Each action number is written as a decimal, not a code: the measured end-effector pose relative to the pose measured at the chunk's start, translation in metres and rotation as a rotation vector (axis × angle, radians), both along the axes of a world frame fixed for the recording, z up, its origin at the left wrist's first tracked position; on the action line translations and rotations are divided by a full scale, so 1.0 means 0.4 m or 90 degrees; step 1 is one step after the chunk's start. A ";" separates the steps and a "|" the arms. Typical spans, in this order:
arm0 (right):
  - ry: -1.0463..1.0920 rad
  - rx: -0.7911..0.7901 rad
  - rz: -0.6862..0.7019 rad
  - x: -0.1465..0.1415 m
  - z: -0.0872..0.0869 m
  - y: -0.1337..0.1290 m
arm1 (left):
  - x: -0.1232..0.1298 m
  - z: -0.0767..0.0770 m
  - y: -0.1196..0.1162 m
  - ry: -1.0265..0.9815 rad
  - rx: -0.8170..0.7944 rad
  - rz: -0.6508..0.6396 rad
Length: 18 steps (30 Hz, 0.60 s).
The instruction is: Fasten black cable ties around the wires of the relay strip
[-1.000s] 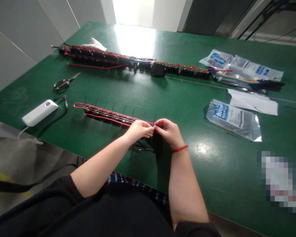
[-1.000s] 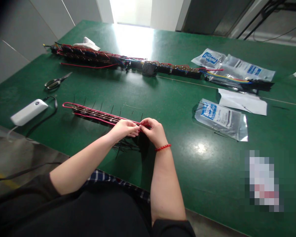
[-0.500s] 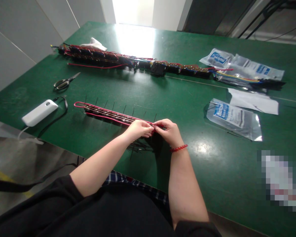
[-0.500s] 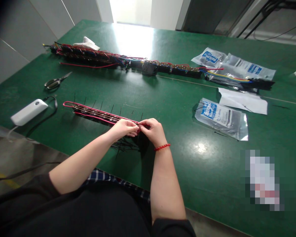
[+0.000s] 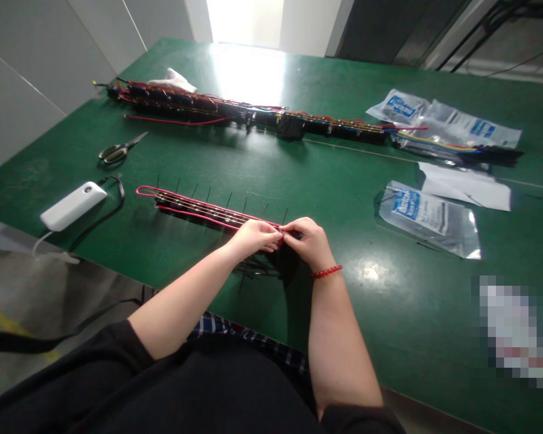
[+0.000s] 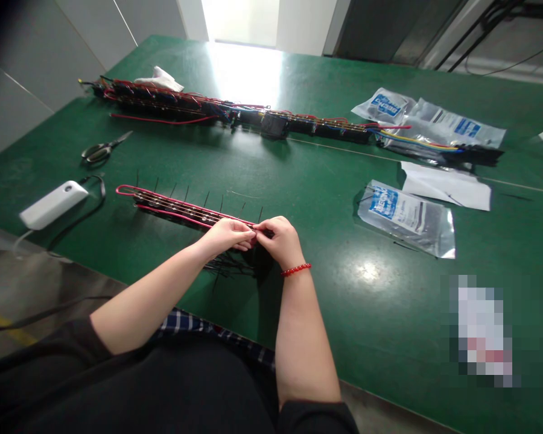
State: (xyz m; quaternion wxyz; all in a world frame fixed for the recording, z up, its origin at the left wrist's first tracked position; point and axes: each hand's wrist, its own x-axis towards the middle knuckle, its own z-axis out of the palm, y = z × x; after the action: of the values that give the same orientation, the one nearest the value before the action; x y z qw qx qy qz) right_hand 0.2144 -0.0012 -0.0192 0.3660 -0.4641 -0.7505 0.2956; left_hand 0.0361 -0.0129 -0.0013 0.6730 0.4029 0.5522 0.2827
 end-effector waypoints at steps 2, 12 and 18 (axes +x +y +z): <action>-0.016 0.015 0.004 -0.001 -0.002 0.001 | -0.001 0.000 0.000 -0.004 -0.001 0.002; 0.002 0.023 0.006 -0.003 -0.004 0.000 | -0.001 0.003 0.001 -0.004 -0.006 -0.002; -0.006 0.036 0.020 0.001 -0.010 0.004 | -0.003 0.001 0.002 -0.010 -0.011 -0.001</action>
State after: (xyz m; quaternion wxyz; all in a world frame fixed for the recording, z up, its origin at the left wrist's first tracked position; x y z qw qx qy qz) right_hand 0.2149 0.0003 -0.0233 0.3710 -0.4429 -0.7675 0.2778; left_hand 0.0348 -0.0122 -0.0007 0.6811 0.3949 0.5491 0.2804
